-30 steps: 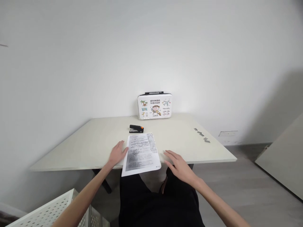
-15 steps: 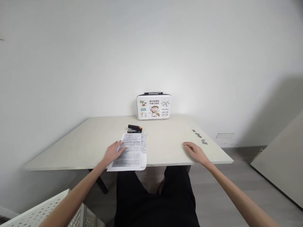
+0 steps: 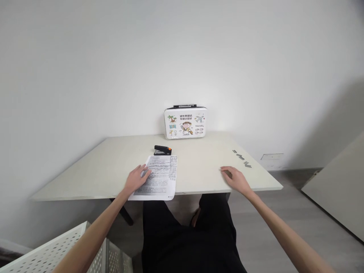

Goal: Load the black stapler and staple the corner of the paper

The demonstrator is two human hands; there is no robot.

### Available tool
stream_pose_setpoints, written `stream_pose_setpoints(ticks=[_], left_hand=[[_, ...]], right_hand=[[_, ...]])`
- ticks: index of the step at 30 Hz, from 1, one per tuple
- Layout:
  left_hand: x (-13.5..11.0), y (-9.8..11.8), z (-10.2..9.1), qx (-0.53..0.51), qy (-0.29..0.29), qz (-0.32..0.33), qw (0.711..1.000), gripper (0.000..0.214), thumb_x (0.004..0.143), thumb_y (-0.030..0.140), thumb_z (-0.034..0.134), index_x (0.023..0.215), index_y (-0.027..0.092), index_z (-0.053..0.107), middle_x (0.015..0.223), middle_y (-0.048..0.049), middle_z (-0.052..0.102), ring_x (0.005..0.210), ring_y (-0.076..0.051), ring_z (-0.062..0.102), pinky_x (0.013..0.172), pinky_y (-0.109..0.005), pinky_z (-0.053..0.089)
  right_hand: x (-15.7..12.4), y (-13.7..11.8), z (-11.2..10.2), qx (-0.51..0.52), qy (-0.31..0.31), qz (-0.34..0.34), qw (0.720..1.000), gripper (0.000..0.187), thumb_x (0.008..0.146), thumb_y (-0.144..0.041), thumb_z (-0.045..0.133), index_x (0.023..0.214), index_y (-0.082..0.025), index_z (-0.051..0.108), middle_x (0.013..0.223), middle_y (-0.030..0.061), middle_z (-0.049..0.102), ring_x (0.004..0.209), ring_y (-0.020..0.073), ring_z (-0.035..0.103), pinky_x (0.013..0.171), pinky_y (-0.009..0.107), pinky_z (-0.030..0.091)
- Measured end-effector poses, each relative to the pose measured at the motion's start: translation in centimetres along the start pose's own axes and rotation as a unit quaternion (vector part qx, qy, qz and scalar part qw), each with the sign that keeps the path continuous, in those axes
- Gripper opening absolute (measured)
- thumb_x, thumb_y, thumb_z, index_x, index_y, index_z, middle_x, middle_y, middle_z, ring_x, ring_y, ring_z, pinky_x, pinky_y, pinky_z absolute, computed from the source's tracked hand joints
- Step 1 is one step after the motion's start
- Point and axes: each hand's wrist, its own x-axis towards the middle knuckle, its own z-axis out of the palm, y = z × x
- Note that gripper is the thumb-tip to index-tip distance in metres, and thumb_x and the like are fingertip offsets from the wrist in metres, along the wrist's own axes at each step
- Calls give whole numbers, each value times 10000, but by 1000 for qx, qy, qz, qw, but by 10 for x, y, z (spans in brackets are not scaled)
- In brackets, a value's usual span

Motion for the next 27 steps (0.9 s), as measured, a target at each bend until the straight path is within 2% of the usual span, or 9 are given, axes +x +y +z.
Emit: stream_pose_setpoints(ticks=[4, 7, 10, 13, 15, 18, 21, 24, 27], left_hand=[[2, -1, -1, -13, 5, 4, 1000, 676, 983, 689, 446, 1412, 194, 614, 1588, -99, 542, 1401, -331, 575, 1180, -438, 437], [4, -2, 1, 6, -11, 15, 1000, 731, 962, 699, 476, 1509, 217, 536, 1622, -85, 503, 1478, -351, 485, 1220, -476, 378], [5, -2, 3, 29, -38, 11, 999, 715, 979, 691, 442, 1524, 239, 535, 1624, -61, 502, 1555, -349, 366, 1259, -518, 294], [6, -2, 4, 37, -45, 8, 998, 706, 986, 684, 422, 1513, 233, 553, 1638, -53, 483, 1559, -340, 358, 1263, -509, 283], [7, -2, 4, 39, -45, 10, 998, 713, 990, 676, 410, 1515, 215, 552, 1644, -60, 472, 1561, -336, 355, 1264, -502, 285], [7, -3, 5, 37, -44, 18, 998, 709, 992, 665, 404, 1504, 200, 563, 1638, -71, 481, 1555, -333, 366, 1263, -504, 294], [8, -2, 5, 22, -36, 22, 999, 716, 994, 665, 396, 1488, 178, 578, 1626, -95, 495, 1546, -334, 385, 1266, -499, 305], [8, 1, 1, -11, -24, 14, 1000, 746, 1015, 667, 346, 1508, 147, 553, 1632, -120, 481, 1520, -334, 431, 1265, -487, 321], [8, 4, -4, -44, -17, -3, 999, 768, 1030, 674, 309, 1542, 138, 509, 1631, -124, 482, 1483, -330, 484, 1254, -472, 353]], right_hand=[[0, 0, 1, -7, 7, -3, 1000, 282, 975, -399, 488, 1089, -259, 704, 1272, 88, 750, 1170, 283, 696, 1006, 444, 549], [1, 0, 1, -13, 12, -5, 1000, 277, 981, -392, 482, 1092, -258, 698, 1271, 82, 748, 1169, 274, 694, 1012, 432, 541], [2, 1, 0, -19, 14, -8, 1000, 276, 983, -388, 474, 1086, -257, 694, 1256, 82, 748, 1162, 272, 694, 1017, 424, 534], [1, 1, 1, -28, 19, -8, 999, 279, 980, -376, 466, 1091, -253, 690, 1243, 92, 741, 1160, 275, 683, 1040, 429, 518], [0, 2, 3, -41, 38, 4, 998, 309, 969, -372, 474, 1152, -224, 674, 1283, 137, 703, 1238, 316, 629, 1096, 488, 471], [-1, 6, 8, -98, 116, 63, 986, 465, 933, -408, 518, 1309, -149, 604, 1464, 244, 529, 1420, 429, 440, 1146, 627, 369], [2, 21, 7, -147, 168, 135, 965, 658, 901, -463, 558, 1449, -104, 490, 1603, 309, 303, 1503, 505, 283, 1148, 698, 309], [8, 46, -4, -143, 158, 202, 956, 801, 877, -506, 577, 1532, -86, 385, 1633, 328, 231, 1535, 504, 237, 1182, 679, 275], [19, 72, -19, -122, 129, 281, 943, 897, 849, -535, 591, 1565, -57, 340, 1631, 331, 263, 1538, 462, 289, 1213, 582, 307]])
